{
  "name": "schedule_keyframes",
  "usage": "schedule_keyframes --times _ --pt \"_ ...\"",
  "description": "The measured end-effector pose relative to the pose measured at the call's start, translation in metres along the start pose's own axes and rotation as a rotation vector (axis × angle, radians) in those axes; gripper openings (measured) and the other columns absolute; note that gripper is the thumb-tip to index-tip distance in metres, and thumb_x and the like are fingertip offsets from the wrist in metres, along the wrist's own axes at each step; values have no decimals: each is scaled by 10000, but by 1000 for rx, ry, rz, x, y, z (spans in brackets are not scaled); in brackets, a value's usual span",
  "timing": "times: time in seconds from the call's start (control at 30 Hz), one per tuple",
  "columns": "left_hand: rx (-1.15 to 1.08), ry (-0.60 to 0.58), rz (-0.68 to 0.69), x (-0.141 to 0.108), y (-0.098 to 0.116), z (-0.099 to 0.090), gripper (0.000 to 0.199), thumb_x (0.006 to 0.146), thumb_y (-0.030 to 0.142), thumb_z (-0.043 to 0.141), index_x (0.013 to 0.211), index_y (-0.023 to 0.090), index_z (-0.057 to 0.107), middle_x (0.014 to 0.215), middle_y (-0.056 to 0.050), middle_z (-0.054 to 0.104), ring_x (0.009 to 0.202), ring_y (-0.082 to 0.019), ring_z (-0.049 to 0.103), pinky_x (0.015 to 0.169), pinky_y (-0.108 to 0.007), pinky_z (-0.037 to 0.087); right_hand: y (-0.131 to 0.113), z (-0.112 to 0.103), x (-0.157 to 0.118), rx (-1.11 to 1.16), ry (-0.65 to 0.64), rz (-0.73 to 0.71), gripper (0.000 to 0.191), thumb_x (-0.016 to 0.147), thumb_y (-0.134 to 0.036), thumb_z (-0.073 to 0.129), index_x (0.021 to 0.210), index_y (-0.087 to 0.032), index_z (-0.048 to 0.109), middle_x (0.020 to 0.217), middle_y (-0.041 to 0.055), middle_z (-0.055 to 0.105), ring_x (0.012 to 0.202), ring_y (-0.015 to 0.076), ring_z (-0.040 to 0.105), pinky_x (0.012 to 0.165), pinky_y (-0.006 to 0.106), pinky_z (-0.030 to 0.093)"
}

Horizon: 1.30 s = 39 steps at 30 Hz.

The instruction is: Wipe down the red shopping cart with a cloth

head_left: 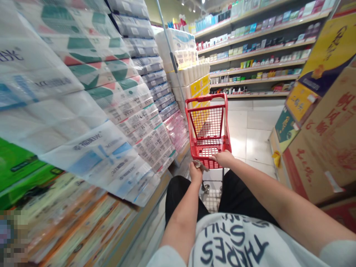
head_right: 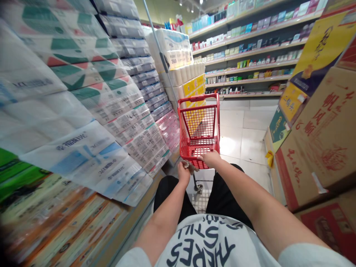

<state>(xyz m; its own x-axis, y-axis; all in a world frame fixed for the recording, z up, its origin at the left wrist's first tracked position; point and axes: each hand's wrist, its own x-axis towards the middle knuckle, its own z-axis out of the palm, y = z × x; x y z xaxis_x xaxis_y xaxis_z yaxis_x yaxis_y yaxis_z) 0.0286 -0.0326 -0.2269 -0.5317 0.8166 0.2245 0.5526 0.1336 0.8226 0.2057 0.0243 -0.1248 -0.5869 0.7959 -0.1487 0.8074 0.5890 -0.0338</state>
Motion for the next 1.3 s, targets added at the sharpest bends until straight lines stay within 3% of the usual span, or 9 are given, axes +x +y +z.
schedule_keyframes --times 0.1,0.23,0.4,0.5,0.67,0.83,0.97,1.2,1.3 --pt "9 -45 81 -2 -2 0 326 717 -20 472 942 204 544 1133 -76 523 1010 -180 587 914 -339 483 4 1 1 4 -8 1 486 1004 -437 192 1145 -247 616 1051 111 707 985 246 642 880 399 358" --pt "26 -141 128 -3 -5 -4 330 669 -45 470 882 179 585 1027 -66 553 890 -174 614 868 -343 516 6 5 3 -41 -7 -49 424 1000 -373 238 1238 -291 579 1095 106 694 990 266 635 884 432 337" --pt "74 -167 231 -7 -3 -5 470 686 -39 470 1068 209 587 1211 -90 495 1104 -198 559 997 -358 457 4 7 4 -61 17 -54 431 1001 -365 233 1215 -281 598 1059 109 701 976 282 636 869 439 329" --pt "124 -213 192 -9 1 -6 476 681 -44 461 1071 205 572 1191 -87 505 1052 -198 578 959 -359 481 3 4 2 -56 7 -81 404 997 -318 257 1247 -307 575 1091 96 693 989 278 632 865 436 329" --pt "100 -219 279 -10 8 -7 424 701 -19 481 1040 223 562 1150 -66 532 1046 -184 572 959 -329 466 1 -1 -2 -10 3 -45 410 1006 -354 248 1215 -298 596 1119 100 688 1025 256 623 910 426 310" --pt "165 -340 299 -12 5 -5 351 714 -19 482 955 189 630 1164 -91 559 1031 -208 594 939 -356 481 1 2 1 -4 22 0 493 1009 -440 195 1135 -240 628 1033 106 714 983 262 641 907 431 318" --pt "129 -329 401 -13 10 -2 494 724 -26 490 1124 231 624 1205 -63 559 1150 -188 541 1018 -320 435 2 5 4 -8 42 4 495 1005 -460 210 1103 -224 633 1002 111 717 958 260 650 910 429 320" --pt "157 -431 340 -11 21 -2 453 749 10 522 1106 240 680 1163 -56 613 1096 -192 577 987 -299 454 7 12 5 -43 68 -61 415 1001 -405 269 1138 -258 632 1033 98 716 945 259 656 878 421 337" --pt "124 -463 187 -11 25 -4 428 746 26 552 1079 249 704 1167 -42 627 1102 -187 576 1005 -289 430 8 15 9 -33 97 -24 398 993 -419 308 1079 -246 656 977 93 727 921 247 663 891 415 341"
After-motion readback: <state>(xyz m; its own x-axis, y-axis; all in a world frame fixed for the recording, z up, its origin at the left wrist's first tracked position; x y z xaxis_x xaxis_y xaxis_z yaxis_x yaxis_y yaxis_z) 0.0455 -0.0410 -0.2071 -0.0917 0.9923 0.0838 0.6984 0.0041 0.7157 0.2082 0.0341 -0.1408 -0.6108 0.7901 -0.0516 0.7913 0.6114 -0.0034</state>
